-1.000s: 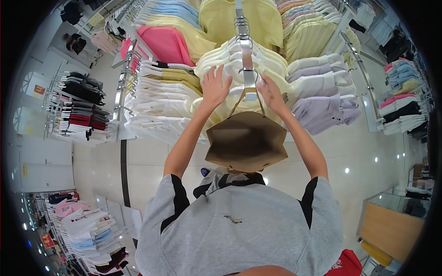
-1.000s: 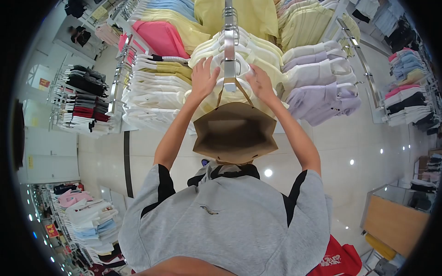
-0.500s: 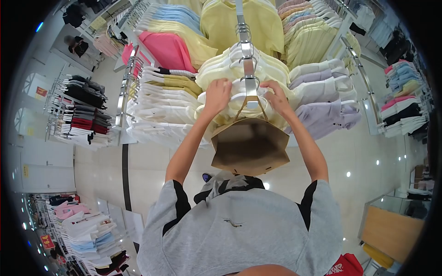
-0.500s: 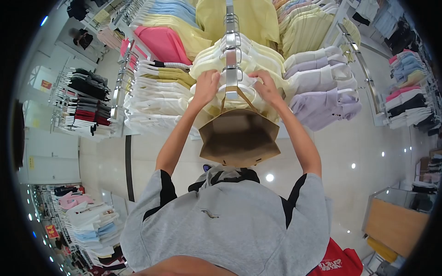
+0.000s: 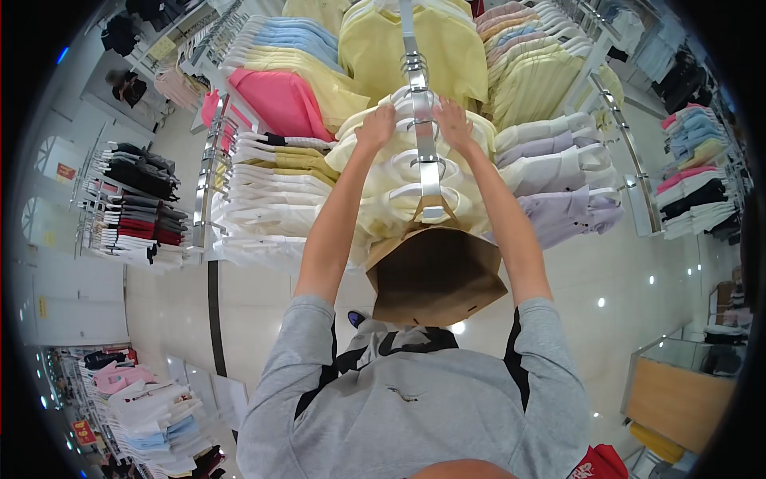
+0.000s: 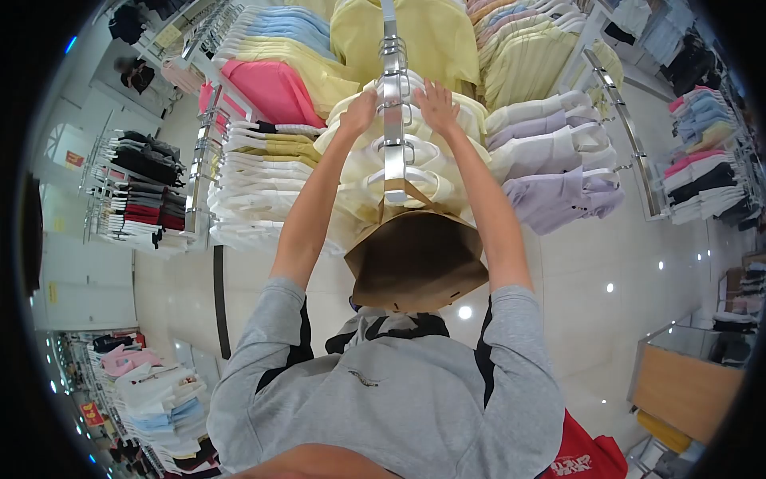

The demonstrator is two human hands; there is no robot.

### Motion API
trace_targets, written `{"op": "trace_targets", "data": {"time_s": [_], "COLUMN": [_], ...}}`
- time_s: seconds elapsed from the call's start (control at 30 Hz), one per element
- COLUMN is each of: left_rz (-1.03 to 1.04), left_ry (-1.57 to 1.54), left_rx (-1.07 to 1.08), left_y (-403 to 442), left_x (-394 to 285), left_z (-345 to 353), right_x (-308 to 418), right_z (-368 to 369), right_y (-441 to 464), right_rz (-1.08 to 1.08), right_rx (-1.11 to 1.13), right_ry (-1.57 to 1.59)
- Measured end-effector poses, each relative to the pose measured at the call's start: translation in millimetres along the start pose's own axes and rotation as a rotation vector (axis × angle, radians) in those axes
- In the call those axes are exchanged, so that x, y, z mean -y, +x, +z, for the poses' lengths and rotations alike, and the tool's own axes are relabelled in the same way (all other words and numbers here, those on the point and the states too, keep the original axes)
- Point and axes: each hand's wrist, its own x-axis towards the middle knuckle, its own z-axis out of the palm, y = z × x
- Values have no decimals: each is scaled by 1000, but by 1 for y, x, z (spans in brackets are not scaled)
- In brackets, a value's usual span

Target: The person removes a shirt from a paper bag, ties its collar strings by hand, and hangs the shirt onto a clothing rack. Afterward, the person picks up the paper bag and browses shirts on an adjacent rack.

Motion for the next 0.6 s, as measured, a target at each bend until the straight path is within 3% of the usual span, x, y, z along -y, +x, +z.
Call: {"op": "trace_targets", "data": {"time_s": [0.27,0.4,0.6], "left_rz": [36,55,284], "left_ry": [-11,19,189], "left_rx": [-23,58,-51], "left_y": [-40,-70,-45], "left_x": [12,3,55], "left_z": [16,4,52], "right_x": [5,5,0], "right_z": [-31,-35,-27], "right_y": [-63,-93,-117], "right_rz": [-110,-184,-342], "right_rx": [35,-38,-276], "right_ry": [-123,-202,-178]}}
